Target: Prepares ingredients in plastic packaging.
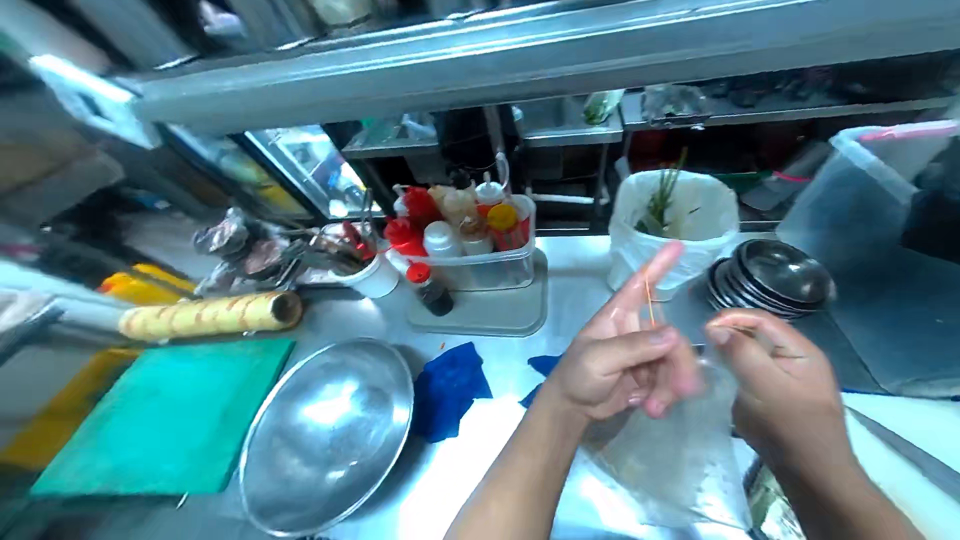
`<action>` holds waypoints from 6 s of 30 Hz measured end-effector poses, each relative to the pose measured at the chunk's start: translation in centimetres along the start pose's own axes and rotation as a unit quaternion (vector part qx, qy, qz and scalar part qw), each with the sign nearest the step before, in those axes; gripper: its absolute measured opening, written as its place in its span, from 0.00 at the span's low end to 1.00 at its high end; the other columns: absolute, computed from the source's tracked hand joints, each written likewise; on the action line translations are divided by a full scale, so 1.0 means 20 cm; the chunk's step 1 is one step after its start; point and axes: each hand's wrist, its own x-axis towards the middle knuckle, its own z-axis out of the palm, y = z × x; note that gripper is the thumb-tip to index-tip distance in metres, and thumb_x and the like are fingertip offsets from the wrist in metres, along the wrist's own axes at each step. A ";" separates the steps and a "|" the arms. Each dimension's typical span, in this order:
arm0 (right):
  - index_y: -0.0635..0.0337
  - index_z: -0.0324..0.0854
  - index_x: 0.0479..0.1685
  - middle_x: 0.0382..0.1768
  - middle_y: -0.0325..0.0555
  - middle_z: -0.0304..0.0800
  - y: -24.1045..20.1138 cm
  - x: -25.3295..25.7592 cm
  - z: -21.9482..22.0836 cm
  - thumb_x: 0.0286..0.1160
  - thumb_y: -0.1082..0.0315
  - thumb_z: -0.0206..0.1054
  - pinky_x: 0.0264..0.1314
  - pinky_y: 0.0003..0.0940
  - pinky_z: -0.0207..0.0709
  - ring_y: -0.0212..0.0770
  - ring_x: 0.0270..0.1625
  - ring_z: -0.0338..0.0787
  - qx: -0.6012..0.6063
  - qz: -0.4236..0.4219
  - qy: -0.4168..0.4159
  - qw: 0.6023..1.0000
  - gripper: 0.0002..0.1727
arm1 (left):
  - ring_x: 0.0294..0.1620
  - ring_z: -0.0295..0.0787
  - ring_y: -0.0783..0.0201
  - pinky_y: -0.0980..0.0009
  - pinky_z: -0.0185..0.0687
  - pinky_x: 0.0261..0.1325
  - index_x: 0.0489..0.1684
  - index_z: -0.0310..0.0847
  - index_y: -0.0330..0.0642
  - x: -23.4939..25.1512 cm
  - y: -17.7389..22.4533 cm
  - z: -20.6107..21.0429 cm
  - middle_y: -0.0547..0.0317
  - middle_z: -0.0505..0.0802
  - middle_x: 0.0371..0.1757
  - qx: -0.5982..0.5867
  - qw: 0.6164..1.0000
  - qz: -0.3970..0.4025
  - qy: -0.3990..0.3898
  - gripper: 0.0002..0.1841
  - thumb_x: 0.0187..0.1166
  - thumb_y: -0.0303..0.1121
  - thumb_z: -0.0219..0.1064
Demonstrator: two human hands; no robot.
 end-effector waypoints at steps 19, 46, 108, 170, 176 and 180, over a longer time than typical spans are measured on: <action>0.39 0.90 0.42 0.29 0.31 0.88 -0.01 -0.02 -0.04 0.76 0.57 0.69 0.30 0.20 0.80 0.26 0.26 0.84 0.052 0.043 -0.017 0.998 0.05 | 0.65 0.85 0.36 0.39 0.79 0.69 0.48 0.91 0.33 -0.99 0.16 -1.32 0.32 0.89 0.58 0.636 0.306 -0.276 0.652 0.13 0.81 0.35 0.68; 0.48 0.94 0.44 0.30 0.38 0.91 -0.09 0.02 -0.01 0.74 0.65 0.72 0.27 0.27 0.80 0.34 0.26 0.84 0.004 0.063 -0.092 0.994 0.06 | 0.32 0.87 0.67 0.73 0.86 0.38 0.41 0.83 0.45 -0.03 -0.08 -0.03 0.51 0.91 0.37 0.128 0.957 -0.040 0.257 0.10 0.70 0.24 0.78; 0.60 0.90 0.42 0.35 0.45 0.92 -0.08 0.09 -0.04 0.73 0.67 0.76 0.45 0.30 0.86 0.35 0.38 0.90 0.140 0.157 -0.250 0.945 0.07 | 0.16 0.87 0.59 0.72 0.84 0.19 0.96 0.26 0.81 0.02 -0.04 -0.14 0.45 0.95 0.35 -0.096 0.951 -0.192 -0.224 0.51 0.80 0.42 0.67; 0.48 0.78 0.43 0.26 0.39 0.78 -0.39 -0.20 -0.03 0.89 0.48 0.53 0.28 0.32 0.78 0.34 0.27 0.81 0.307 0.195 0.041 0.931 0.16 | 0.67 0.84 0.68 0.66 0.84 0.71 0.81 0.52 0.28 -0.22 -0.47 0.50 0.51 0.85 0.67 0.469 0.840 0.084 0.260 0.56 0.70 0.73 0.64; 0.52 0.77 0.44 0.33 0.42 0.80 -0.25 -0.29 -0.16 0.89 0.57 0.53 0.42 0.36 0.81 0.36 0.37 0.82 0.361 0.211 -0.057 0.907 0.12 | 0.64 0.87 0.66 0.65 0.87 0.68 0.77 0.53 0.35 -0.29 -0.60 0.53 0.51 0.86 0.64 0.467 0.839 -0.011 0.279 0.63 0.39 0.50 0.94; 0.48 0.78 0.45 0.37 0.39 0.81 -0.18 -0.33 -0.30 0.88 0.52 0.55 0.42 0.36 0.80 0.35 0.39 0.82 0.351 0.207 -0.117 0.906 0.12 | 0.55 0.91 0.63 0.62 0.91 0.60 0.73 0.58 0.42 -0.27 -0.68 0.55 0.54 0.90 0.55 0.454 0.844 -0.035 0.282 0.56 0.40 0.42 0.95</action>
